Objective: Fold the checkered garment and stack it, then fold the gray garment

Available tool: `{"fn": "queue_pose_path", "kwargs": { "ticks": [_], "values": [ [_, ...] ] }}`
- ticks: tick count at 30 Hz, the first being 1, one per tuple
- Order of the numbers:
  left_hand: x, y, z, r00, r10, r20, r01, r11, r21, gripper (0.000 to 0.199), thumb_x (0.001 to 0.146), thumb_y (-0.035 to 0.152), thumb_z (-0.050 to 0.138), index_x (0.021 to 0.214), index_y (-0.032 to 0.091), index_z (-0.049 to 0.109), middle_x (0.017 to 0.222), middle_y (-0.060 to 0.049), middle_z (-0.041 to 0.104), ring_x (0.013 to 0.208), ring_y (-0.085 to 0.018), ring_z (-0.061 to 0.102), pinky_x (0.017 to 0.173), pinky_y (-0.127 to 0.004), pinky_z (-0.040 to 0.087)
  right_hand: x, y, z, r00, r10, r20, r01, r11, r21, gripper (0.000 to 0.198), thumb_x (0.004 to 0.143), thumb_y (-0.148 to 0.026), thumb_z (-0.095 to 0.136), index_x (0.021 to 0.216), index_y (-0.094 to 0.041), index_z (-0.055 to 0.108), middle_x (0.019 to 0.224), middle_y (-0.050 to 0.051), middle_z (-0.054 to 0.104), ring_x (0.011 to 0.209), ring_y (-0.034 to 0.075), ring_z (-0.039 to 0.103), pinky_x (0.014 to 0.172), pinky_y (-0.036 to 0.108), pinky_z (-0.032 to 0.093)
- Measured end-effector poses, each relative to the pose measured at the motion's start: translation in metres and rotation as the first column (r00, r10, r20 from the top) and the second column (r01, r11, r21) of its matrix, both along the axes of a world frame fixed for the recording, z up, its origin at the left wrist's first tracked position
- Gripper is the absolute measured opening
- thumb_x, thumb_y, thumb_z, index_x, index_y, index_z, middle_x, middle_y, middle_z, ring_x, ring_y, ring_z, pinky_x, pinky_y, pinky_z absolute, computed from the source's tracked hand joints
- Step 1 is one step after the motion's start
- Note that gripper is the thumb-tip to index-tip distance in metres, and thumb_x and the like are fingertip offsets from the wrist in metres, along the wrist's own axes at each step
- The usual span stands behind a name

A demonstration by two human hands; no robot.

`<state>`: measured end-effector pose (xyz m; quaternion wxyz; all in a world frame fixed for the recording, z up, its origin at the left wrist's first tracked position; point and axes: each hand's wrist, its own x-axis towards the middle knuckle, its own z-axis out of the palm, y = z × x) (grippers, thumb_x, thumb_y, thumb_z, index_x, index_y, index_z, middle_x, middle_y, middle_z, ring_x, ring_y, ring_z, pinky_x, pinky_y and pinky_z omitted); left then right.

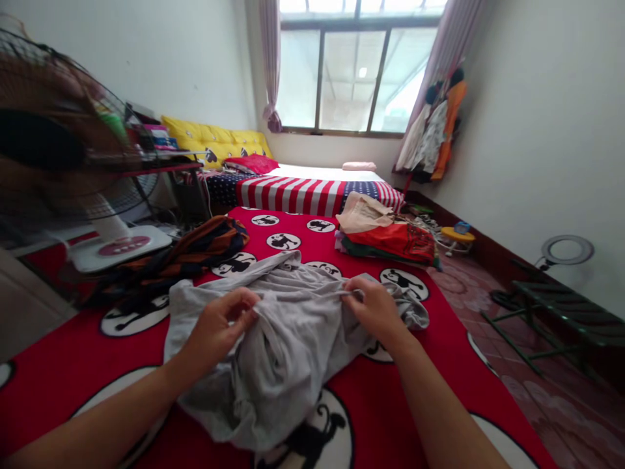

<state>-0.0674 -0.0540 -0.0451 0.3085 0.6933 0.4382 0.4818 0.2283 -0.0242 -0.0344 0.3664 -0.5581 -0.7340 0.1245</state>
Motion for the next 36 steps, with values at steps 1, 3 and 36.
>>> {"fn": "queue_pose_path", "kwargs": {
  "ticks": [1,3,36],
  "values": [
    [-0.007,0.008,0.0,0.99,0.077,0.115,-0.073,0.997,-0.036,0.014,0.08,0.032,0.063,0.08,0.02,0.058,0.067,0.003,0.057,0.058,-0.012,0.053,0.053,-0.021,0.04,-0.001,-0.001,0.002,0.993,-0.09,-0.081,0.095,0.994,0.062,0.011,0.08,-0.032,0.06,0.077,-0.022,0.063,0.084,0.005,0.07,0.081,0.022,0.064,0.077,0.035,0.047],
    [-0.022,0.026,-0.002,0.914,0.216,0.343,-0.191,0.976,-0.107,0.025,0.075,0.041,0.068,0.079,0.02,0.055,0.066,0.004,0.055,0.055,-0.011,0.05,0.05,-0.02,0.04,0.0,-0.002,0.007,0.937,-0.228,-0.264,0.273,0.951,0.145,0.016,0.081,-0.038,0.06,0.08,-0.022,0.061,0.073,0.002,0.066,0.068,0.019,0.061,0.064,0.03,0.045],
    [-0.047,0.032,0.011,0.782,-0.298,-0.547,0.468,0.861,0.2,0.039,0.074,0.042,0.076,0.109,0.026,0.068,0.121,-0.008,0.065,0.128,-0.027,0.046,0.109,-0.044,0.034,-0.009,-0.031,0.045,0.919,0.267,0.291,-0.115,0.885,-0.45,0.025,0.063,-0.024,0.073,0.088,-0.024,0.071,0.094,0.002,0.071,0.09,0.021,0.062,0.078,0.029,0.045]
  ]
}}
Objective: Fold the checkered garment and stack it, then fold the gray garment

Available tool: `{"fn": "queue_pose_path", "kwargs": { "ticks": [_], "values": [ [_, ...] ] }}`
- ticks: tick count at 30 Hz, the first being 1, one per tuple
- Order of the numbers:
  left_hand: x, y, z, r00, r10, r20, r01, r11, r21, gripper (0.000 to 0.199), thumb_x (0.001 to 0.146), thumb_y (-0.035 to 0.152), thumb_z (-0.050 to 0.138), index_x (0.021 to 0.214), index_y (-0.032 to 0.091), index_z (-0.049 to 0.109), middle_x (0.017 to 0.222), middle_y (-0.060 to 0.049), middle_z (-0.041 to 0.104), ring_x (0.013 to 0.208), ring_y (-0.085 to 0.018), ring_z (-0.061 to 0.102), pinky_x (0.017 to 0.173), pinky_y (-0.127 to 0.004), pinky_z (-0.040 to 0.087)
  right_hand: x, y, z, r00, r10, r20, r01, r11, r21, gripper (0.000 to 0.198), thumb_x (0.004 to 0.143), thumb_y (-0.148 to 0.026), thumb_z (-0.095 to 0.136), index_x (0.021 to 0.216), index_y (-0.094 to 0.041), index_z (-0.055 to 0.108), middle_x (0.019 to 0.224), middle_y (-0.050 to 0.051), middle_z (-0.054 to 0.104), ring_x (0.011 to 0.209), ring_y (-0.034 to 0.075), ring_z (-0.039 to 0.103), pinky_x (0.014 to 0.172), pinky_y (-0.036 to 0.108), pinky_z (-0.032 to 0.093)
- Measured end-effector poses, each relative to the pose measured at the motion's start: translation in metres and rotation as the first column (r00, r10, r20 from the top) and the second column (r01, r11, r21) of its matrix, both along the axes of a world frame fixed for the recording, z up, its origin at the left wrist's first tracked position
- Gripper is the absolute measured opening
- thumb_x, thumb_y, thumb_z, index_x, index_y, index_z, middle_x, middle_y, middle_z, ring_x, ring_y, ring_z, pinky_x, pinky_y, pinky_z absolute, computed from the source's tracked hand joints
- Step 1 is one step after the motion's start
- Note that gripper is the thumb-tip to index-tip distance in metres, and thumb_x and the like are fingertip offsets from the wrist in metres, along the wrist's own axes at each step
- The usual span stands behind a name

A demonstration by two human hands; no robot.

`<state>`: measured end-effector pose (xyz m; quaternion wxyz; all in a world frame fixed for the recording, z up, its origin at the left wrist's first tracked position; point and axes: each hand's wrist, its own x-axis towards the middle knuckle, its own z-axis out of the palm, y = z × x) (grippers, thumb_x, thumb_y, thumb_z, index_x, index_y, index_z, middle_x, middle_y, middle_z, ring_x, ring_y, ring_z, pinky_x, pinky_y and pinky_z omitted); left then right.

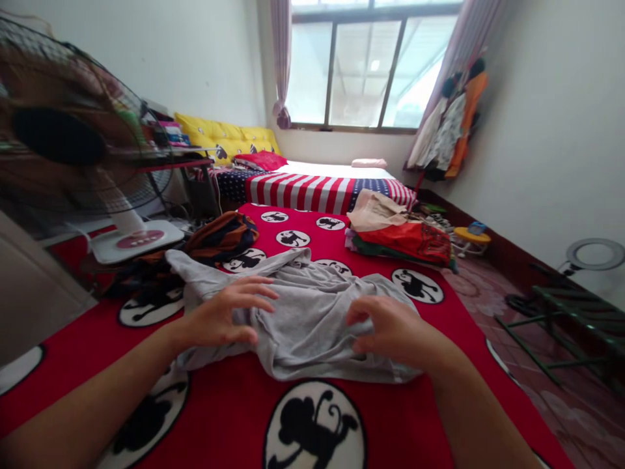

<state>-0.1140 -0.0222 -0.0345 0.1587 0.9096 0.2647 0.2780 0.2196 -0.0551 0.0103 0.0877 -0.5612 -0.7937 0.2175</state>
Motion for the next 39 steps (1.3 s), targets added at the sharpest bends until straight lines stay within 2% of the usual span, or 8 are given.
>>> {"fn": "queue_pose_path", "kwargs": {
  "ticks": [6,10,15,20,25,28,34,39],
  "values": [
    [-0.005,0.0,-0.008,0.983,-0.067,-0.168,0.035,0.981,-0.189,0.053,0.055,0.044,0.087,0.104,0.028,0.072,0.131,-0.009,0.059,0.137,-0.034,0.036,0.113,-0.053,0.024,0.003,-0.003,-0.008,0.969,0.038,0.243,-0.016,0.996,-0.092,0.027,0.049,-0.019,0.077,0.074,-0.026,0.074,0.075,0.0,0.07,0.071,0.02,0.061,0.058,0.026,0.038],
    [-0.007,0.005,-0.009,0.999,-0.02,0.044,0.034,0.938,-0.345,0.015,0.069,0.033,0.079,0.082,0.026,0.075,0.115,-0.009,0.068,0.126,-0.029,0.05,0.107,-0.043,0.037,0.002,0.0,-0.018,0.983,0.066,0.171,-0.061,0.998,-0.033,0.018,0.055,-0.012,0.067,0.063,-0.027,0.073,0.066,-0.001,0.068,0.063,0.017,0.059,0.054,0.025,0.034],
    [-0.009,0.013,-0.01,0.915,0.312,0.255,-0.112,0.805,-0.583,0.019,0.072,0.04,0.073,0.074,0.021,0.071,0.075,-0.003,0.066,0.076,-0.021,0.062,0.069,-0.029,0.05,0.004,0.011,-0.019,0.984,-0.049,-0.169,0.064,0.994,0.083,0.009,0.068,-0.025,0.062,0.06,-0.023,0.065,0.056,-0.002,0.059,0.053,0.013,0.05,0.048,0.023,0.034],
    [-0.011,0.022,-0.015,0.764,0.488,0.422,-0.1,0.736,-0.67,0.028,0.063,0.038,0.079,0.073,0.018,0.062,0.065,0.003,0.057,0.058,-0.012,0.051,0.052,-0.02,0.038,0.007,0.026,-0.023,0.715,-0.322,-0.62,0.451,0.891,0.057,0.026,0.073,-0.046,0.066,0.071,-0.021,0.066,0.064,-0.001,0.064,0.059,0.014,0.056,0.053,0.023,0.042],
    [-0.01,0.021,-0.016,0.788,0.432,0.439,-0.056,0.76,-0.648,0.032,0.055,0.024,0.083,0.079,0.018,0.064,0.074,0.001,0.061,0.064,-0.013,0.056,0.059,-0.022,0.044,0.017,0.025,-0.024,0.437,-0.33,-0.837,0.229,0.94,-0.252,0.056,0.054,-0.043,0.086,0.103,-0.021,0.069,0.088,0.004,0.073,0.076,0.019,0.068,0.064,0.027,0.053],
    [-0.009,0.018,-0.015,0.788,0.424,0.447,-0.076,0.787,-0.613,0.043,0.051,0.02,0.085,0.091,0.018,0.069,0.085,-0.002,0.065,0.077,-0.017,0.06,0.069,-0.024,0.047,0.019,0.021,-0.019,0.441,-0.31,-0.843,0.176,0.95,-0.257,0.066,0.047,-0.033,0.09,0.108,-0.022,0.068,0.094,0.005,0.073,0.08,0.021,0.068,0.065,0.028,0.054],
    [-0.009,0.013,-0.008,0.843,0.414,0.343,-0.151,0.795,-0.588,0.037,0.06,0.033,0.082,0.094,0.02,0.075,0.09,-0.005,0.071,0.085,-0.024,0.062,0.074,-0.028,0.047,0.014,0.019,-0.013,0.49,-0.233,-0.84,0.35,0.935,-0.055,0.043,0.055,-0.041,0.085,0.091,-0.021,0.073,0.086,0.005,0.073,0.074,0.018,0.066,0.06,0.024,0.05],
    [-0.008,0.013,-0.006,0.73,0.562,0.389,-0.275,0.763,-0.586,0.026,0.061,0.04,0.08,0.073,0.018,0.075,0.067,-0.002,0.065,0.064,-0.018,0.056,0.058,-0.023,0.04,0.017,0.023,-0.017,0.548,-0.235,-0.802,0.557,0.819,0.141,0.039,0.064,-0.05,0.078,0.089,-0.02,0.076,0.081,0.005,0.073,0.07,0.019,0.062,0.054,0.025,0.044]
  ]
}}
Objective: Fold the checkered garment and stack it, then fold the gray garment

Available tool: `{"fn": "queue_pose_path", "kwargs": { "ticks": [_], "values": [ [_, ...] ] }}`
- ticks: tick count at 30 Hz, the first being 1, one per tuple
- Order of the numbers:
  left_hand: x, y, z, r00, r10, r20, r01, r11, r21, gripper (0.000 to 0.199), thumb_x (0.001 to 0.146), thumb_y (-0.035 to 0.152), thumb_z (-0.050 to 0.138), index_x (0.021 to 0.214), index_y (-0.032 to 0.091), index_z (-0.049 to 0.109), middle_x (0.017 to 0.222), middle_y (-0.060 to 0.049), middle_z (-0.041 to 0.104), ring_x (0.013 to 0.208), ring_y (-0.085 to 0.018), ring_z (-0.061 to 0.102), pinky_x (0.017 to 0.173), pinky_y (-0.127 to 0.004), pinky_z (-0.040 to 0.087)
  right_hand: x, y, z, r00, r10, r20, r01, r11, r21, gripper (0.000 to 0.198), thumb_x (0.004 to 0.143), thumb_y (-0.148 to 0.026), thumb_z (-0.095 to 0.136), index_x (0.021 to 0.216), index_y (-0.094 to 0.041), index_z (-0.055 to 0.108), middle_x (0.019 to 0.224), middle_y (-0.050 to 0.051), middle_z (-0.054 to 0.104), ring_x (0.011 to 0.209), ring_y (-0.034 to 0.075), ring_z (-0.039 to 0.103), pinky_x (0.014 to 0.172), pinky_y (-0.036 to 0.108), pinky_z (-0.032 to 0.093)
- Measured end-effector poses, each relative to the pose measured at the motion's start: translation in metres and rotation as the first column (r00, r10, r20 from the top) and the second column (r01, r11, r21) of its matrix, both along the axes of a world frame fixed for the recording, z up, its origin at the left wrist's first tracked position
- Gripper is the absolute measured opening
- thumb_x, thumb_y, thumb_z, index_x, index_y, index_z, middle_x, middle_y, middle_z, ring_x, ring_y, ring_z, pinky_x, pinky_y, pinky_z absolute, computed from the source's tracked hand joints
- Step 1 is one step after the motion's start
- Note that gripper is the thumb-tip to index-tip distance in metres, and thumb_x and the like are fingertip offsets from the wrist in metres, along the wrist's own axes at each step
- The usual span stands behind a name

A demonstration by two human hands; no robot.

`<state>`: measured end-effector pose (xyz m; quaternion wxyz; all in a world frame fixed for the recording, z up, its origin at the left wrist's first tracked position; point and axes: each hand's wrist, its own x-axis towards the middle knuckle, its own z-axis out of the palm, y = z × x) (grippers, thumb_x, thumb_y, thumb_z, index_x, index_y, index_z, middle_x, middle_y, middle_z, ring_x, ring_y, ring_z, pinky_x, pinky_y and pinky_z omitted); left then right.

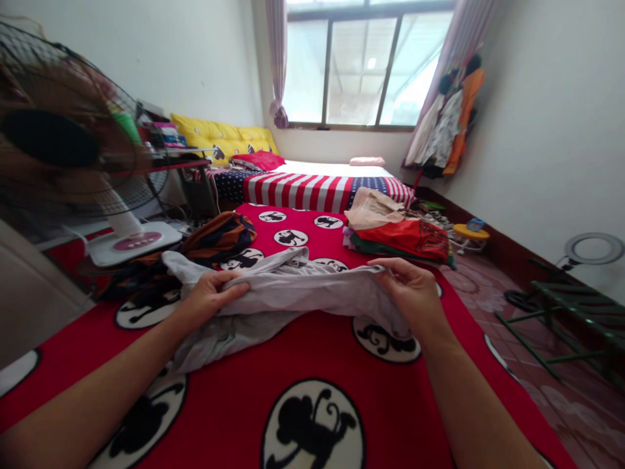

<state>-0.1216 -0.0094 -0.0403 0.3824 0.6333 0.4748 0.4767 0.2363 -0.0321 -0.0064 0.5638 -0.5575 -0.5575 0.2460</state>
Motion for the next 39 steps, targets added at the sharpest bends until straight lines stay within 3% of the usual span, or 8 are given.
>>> {"fn": "queue_pose_path", "kwargs": {
  "ticks": [8,13,19,26,29,33,36,39],
  "values": [
    [-0.005,0.005,-0.006,0.904,0.329,0.275,-0.392,0.893,0.22,0.022,0.068,0.038,0.076,0.08,0.02,0.074,0.076,0.0,0.067,0.074,-0.017,0.057,0.069,-0.024,0.043,-0.001,0.0,-0.003,0.946,-0.242,0.218,0.228,0.97,0.088,0.028,0.077,-0.047,0.066,0.086,-0.022,0.075,0.073,0.003,0.072,0.07,0.019,0.063,0.061,0.027,0.045],
    [-0.02,0.025,-0.02,0.797,0.443,0.41,-0.521,0.848,0.096,0.024,0.065,0.04,0.077,0.078,0.02,0.072,0.073,0.001,0.065,0.069,-0.016,0.056,0.065,-0.024,0.043,0.0,0.005,-0.013,0.952,0.003,0.306,0.03,0.994,-0.105,0.029,0.067,-0.049,0.072,0.073,-0.021,0.075,0.071,0.003,0.073,0.063,0.018,0.062,0.056,0.027,0.044],
    [-0.035,0.037,-0.026,0.624,0.515,0.587,-0.561,0.819,-0.122,0.023,0.061,0.035,0.075,0.076,0.019,0.066,0.067,0.002,0.062,0.061,-0.016,0.057,0.06,-0.027,0.048,0.027,0.01,-0.017,0.95,0.199,0.24,-0.133,0.955,-0.267,0.035,0.061,-0.046,0.079,0.084,-0.019,0.076,0.073,0.003,0.071,0.061,0.016,0.06,0.054,0.025,0.045],
    [-0.035,0.037,-0.028,0.621,0.506,0.599,-0.552,0.824,-0.125,0.022,0.062,0.033,0.075,0.077,0.018,0.067,0.069,0.001,0.062,0.061,-0.016,0.057,0.062,-0.029,0.049,0.02,-0.003,-0.001,0.747,0.44,0.498,-0.285,0.889,-0.359,0.021,0.056,-0.029,0.08,0.075,-0.023,0.075,0.077,0.001,0.067,0.072,0.019,0.06,0.064,0.028,0.048],
    [-0.035,0.037,-0.029,0.623,0.495,0.606,-0.546,0.83,-0.117,0.025,0.06,0.033,0.077,0.077,0.017,0.068,0.069,0.0,0.063,0.06,-0.016,0.056,0.06,-0.028,0.048,0.013,-0.001,0.0,0.822,0.292,0.489,-0.214,0.954,-0.21,0.011,0.065,-0.032,0.073,0.064,-0.022,0.068,0.076,0.002,0.067,0.073,0.02,0.059,0.068,0.03,0.047],
    [-0.034,0.036,-0.028,0.654,0.493,0.574,-0.542,0.834,-0.099,0.029,0.058,0.037,0.079,0.076,0.017,0.068,0.067,0.0,0.062,0.06,-0.015,0.055,0.058,-0.026,0.045,0.01,-0.003,0.007,0.99,-0.141,0.026,0.138,0.986,0.098,0.025,0.072,-0.045,0.07,0.079,-0.022,0.063,0.066,0.0,0.061,0.058,0.015,0.054,0.053,0.027,0.041],
    [-0.03,0.032,-0.027,0.75,0.471,0.464,-0.532,0.847,0.001,0.031,0.063,0.043,0.076,0.078,0.016,0.069,0.068,0.0,0.063,0.064,-0.015,0.056,0.061,-0.024,0.043,0.014,-0.008,0.017,0.896,-0.394,-0.204,0.443,0.825,0.352,0.023,0.075,-0.042,0.071,0.081,-0.021,0.064,0.073,0.001,0.059,0.063,0.015,0.052,0.06,0.029,0.043],
    [-0.025,0.025,-0.024,0.868,0.433,0.242,-0.475,0.868,0.149,0.029,0.07,0.044,0.072,0.081,0.017,0.071,0.074,0.0,0.067,0.071,-0.016,0.058,0.066,-0.024,0.044,0.025,-0.005,0.021,0.804,-0.439,-0.401,0.591,0.662,0.461,0.016,0.074,-0.036,0.069,0.074,-0.022,0.06,0.075,0.001,0.057,0.068,0.017,0.053,0.069,0.034,0.047]
  ]
}}
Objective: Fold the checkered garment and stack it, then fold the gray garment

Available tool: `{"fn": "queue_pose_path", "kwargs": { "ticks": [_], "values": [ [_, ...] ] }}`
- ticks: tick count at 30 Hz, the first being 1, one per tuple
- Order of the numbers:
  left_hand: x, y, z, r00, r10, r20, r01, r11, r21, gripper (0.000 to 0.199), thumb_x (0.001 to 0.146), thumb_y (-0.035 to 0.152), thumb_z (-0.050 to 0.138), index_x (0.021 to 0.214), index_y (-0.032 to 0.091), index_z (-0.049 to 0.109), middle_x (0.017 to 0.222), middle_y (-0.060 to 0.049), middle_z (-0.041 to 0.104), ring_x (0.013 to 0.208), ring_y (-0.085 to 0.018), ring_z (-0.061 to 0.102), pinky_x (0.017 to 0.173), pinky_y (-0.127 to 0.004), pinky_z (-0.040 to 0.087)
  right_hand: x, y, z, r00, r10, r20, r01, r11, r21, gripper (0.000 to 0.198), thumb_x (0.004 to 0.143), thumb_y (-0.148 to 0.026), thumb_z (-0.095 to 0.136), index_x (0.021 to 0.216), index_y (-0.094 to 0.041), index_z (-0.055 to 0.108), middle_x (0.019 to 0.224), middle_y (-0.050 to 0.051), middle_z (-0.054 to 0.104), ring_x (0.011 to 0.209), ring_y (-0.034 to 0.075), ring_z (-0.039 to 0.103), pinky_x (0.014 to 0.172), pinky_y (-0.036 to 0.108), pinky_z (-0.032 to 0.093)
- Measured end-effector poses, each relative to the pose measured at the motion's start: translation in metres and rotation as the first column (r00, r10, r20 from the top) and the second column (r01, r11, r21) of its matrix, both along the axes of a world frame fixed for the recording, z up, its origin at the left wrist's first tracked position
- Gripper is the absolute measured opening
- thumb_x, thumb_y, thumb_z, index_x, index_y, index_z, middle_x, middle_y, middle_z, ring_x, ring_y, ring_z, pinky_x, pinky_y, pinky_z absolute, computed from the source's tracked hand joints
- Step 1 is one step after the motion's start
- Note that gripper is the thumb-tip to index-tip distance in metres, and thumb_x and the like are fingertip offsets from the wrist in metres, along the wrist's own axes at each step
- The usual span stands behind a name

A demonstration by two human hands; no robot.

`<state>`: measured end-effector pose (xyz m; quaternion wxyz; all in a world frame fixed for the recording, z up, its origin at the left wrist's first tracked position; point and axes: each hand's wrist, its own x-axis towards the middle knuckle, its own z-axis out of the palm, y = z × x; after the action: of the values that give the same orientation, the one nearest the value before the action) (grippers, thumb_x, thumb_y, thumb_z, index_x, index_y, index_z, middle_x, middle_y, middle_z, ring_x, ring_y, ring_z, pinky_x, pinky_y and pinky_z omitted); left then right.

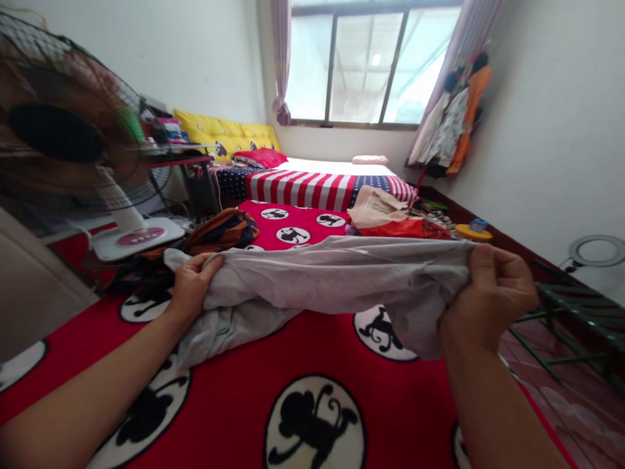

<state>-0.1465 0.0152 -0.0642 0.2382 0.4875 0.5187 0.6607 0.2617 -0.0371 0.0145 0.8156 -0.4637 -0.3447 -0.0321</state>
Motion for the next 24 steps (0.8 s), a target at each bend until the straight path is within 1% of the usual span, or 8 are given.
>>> {"fn": "queue_pose_path", "kwargs": {
  "ticks": [2,4,8,10,15,18,21,24],
  "values": [
    [0.005,-0.005,0.003,0.987,-0.04,-0.156,0.04,0.999,-0.007,0.027,0.073,0.043,0.07,0.083,0.017,0.072,0.077,0.0,0.069,0.074,-0.017,0.059,0.069,-0.024,0.045,0.014,0.008,-0.007,0.995,0.002,-0.103,0.001,0.999,0.033,0.015,0.071,-0.034,0.067,0.072,-0.022,0.058,0.072,0.0,0.056,0.064,0.016,0.051,0.068,0.035,0.047],
    [0.009,-0.01,0.005,0.963,-0.075,-0.259,0.074,0.997,-0.012,0.026,0.075,0.041,0.069,0.084,0.017,0.072,0.079,0.0,0.07,0.076,-0.017,0.061,0.07,-0.024,0.046,0.03,0.018,-0.02,0.995,0.038,-0.094,-0.052,0.988,-0.145,0.018,0.067,-0.036,0.067,0.075,-0.021,0.061,0.071,0.0,0.057,0.061,0.015,0.051,0.065,0.035,0.046],
    [0.014,-0.012,0.005,0.938,-0.121,-0.324,0.132,0.991,0.01,0.025,0.076,0.04,0.069,0.086,0.017,0.072,0.084,-0.002,0.072,0.08,-0.019,0.064,0.075,-0.025,0.048,0.043,0.03,-0.046,0.912,0.084,0.401,0.175,0.806,-0.566,0.03,0.064,-0.039,0.067,0.087,-0.019,0.069,0.085,0.006,0.065,0.079,0.023,0.059,0.076,0.04,0.046],
    [0.014,-0.012,0.004,0.938,-0.128,-0.323,0.142,0.99,0.021,0.026,0.077,0.039,0.068,0.089,0.016,0.072,0.087,-0.003,0.073,0.083,-0.019,0.065,0.077,-0.026,0.049,0.032,0.029,-0.05,0.831,0.149,0.535,0.225,0.79,-0.57,0.028,0.069,-0.039,0.064,0.088,-0.02,0.071,0.092,0.007,0.068,0.086,0.024,0.061,0.079,0.039,0.046],
    [0.014,-0.014,0.006,0.936,-0.125,-0.328,0.139,0.99,0.02,0.026,0.078,0.039,0.068,0.09,0.016,0.071,0.088,-0.004,0.073,0.084,-0.019,0.065,0.077,-0.026,0.049,-0.015,0.023,-0.055,0.727,0.434,0.531,0.061,0.73,-0.68,0.02,0.077,-0.034,0.058,0.085,-0.02,0.07,0.085,0.006,0.07,0.067,0.018,0.062,0.066,0.031,0.047],
    [0.016,-0.018,0.009,0.928,-0.162,-0.334,0.18,0.983,0.025,0.025,0.078,0.039,0.068,0.088,0.016,0.071,0.088,-0.003,0.072,0.084,-0.019,0.064,0.077,-0.026,0.049,-0.027,0.024,-0.072,0.631,0.54,0.557,0.098,0.657,-0.748,0.033,0.076,-0.031,0.06,0.106,-0.018,0.068,0.099,0.009,0.071,0.069,0.019,0.063,0.067,0.032,0.047],
    [0.017,-0.021,0.012,0.907,-0.235,-0.35,0.253,0.967,0.005,0.026,0.077,0.04,0.068,0.086,0.016,0.071,0.084,-0.004,0.072,0.081,-0.019,0.064,0.074,-0.025,0.049,-0.023,0.028,-0.087,0.608,0.614,0.504,0.126,0.552,-0.824,0.058,0.071,-0.031,0.065,0.127,-0.017,0.058,0.104,0.01,0.069,0.066,0.018,0.061,0.063,0.031,0.045],
    [0.012,-0.021,0.017,0.856,-0.332,-0.396,0.33,0.941,-0.077,0.03,0.077,0.043,0.067,0.087,0.015,0.071,0.083,-0.005,0.071,0.079,-0.02,0.064,0.071,-0.026,0.049,-0.015,0.029,-0.088,0.62,0.642,0.45,0.08,0.52,-0.851,0.043,0.069,-0.034,0.068,0.109,-0.018,0.069,0.083,0.005,0.069,0.064,0.019,0.06,0.061,0.03,0.045]
  ]
}}
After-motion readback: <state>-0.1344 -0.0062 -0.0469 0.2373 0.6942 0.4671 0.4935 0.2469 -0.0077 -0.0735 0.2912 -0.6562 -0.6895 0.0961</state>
